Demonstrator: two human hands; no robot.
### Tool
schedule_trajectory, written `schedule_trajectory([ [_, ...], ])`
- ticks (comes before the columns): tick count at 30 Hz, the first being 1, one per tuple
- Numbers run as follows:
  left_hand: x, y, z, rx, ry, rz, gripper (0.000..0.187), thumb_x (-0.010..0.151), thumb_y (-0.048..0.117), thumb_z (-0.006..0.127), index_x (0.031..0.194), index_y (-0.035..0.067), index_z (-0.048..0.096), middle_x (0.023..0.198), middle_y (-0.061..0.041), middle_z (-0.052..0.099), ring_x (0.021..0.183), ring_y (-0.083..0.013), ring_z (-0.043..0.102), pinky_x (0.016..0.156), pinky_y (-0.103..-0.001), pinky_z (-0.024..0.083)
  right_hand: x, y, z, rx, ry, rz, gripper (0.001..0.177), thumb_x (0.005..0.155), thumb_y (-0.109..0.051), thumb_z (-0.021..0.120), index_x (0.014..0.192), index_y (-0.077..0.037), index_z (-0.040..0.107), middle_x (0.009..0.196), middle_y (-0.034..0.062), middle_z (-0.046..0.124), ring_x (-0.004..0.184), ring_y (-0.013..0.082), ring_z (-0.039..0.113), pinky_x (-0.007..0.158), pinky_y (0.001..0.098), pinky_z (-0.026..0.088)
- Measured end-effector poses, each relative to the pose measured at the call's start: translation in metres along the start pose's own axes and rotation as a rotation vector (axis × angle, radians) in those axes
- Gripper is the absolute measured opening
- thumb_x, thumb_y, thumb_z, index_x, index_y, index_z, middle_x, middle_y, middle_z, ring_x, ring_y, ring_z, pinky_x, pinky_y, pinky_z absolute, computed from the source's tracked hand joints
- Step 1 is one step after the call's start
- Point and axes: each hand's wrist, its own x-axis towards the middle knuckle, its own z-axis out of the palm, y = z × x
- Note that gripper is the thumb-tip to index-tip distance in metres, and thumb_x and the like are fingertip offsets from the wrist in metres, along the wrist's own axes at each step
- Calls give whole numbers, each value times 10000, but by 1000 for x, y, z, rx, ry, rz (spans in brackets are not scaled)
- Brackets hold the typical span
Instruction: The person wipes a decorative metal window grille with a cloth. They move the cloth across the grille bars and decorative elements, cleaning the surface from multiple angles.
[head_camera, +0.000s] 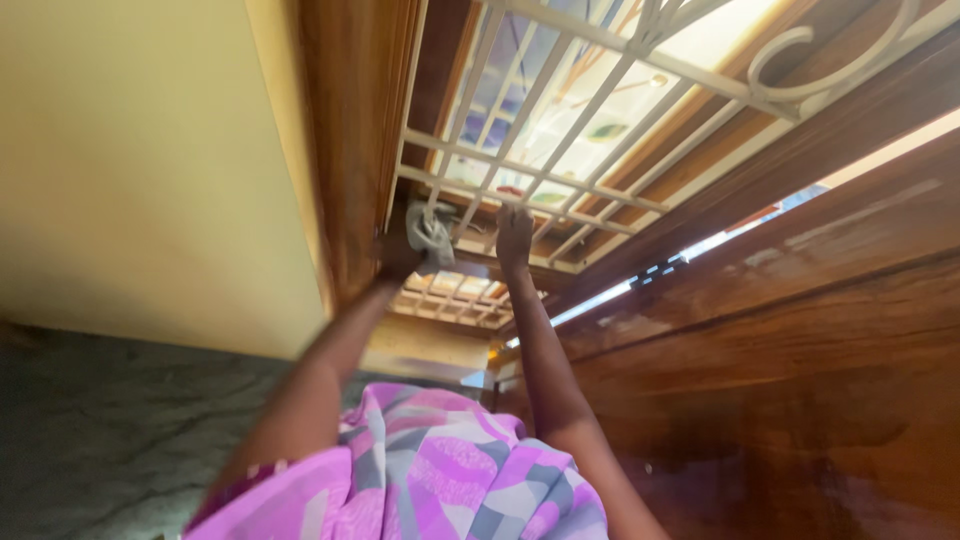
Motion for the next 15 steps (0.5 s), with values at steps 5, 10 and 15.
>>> schedule_trajectory([
  [5,-23,30,23,-156,255,88,477,919,159,706,1361,72,549,1220,-128,650,1154,-301,655,982,-387,528,-8,-6,-4,37,-6,29,235,1049,-100,509,1179,8,672,651,-98,410,574,14,383,495,237,283],
  [10,21,69,33,-23,310,158,411,927,146,714,1298,38,574,1242,-185,637,1180,-371,581,1017,-471,427,-4,-2,-2,43,-3,26,234,1064,-116,513,1208,2,655,656,-101,407,576,8,377,498,233,283],
  [15,17,53,26,311,229,235,348,872,88,675,1209,18,621,1201,-225,643,1157,-426,555,1011,-527,397,-7,1,0,89,8,29,220,1077,-118,512,1201,-1,651,680,-102,423,590,8,379,506,237,284],
])
